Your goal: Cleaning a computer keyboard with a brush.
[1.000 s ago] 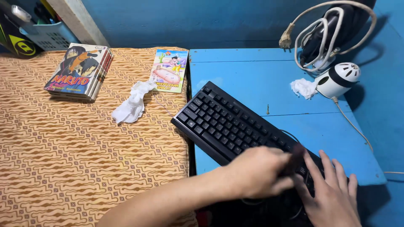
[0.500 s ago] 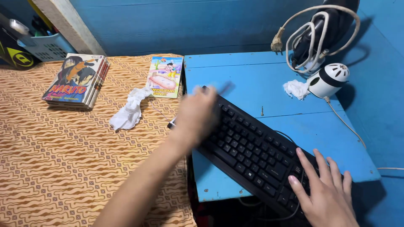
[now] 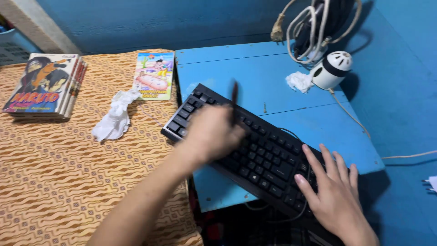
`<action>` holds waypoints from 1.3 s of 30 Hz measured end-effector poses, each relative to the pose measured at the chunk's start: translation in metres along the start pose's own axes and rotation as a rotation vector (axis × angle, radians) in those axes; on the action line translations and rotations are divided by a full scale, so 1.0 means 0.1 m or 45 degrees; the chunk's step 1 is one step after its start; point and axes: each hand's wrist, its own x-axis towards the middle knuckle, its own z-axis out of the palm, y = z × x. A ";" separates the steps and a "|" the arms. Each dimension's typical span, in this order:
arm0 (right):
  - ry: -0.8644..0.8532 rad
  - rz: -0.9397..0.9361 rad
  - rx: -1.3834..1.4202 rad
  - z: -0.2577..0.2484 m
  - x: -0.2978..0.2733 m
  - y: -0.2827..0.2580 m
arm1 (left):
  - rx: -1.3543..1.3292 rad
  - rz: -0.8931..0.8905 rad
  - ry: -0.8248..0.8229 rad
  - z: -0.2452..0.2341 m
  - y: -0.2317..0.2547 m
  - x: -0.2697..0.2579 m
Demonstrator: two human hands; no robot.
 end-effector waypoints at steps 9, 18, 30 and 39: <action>-0.009 0.025 -0.050 0.11 0.02 0.09 | 0.862 0.343 0.518 0.50 -0.07 -0.03; 0.046 0.003 -0.023 0.07 0.00 0.04 | -0.182 0.914 0.014 0.83 0.35 -0.61; -0.049 0.061 -0.013 -0.01 0.00 -0.04 | 0.239 0.167 0.728 0.08 -0.78 0.32; 0.059 0.006 0.010 -0.05 -0.03 -0.11 | -0.512 0.513 0.308 0.02 0.00 -0.09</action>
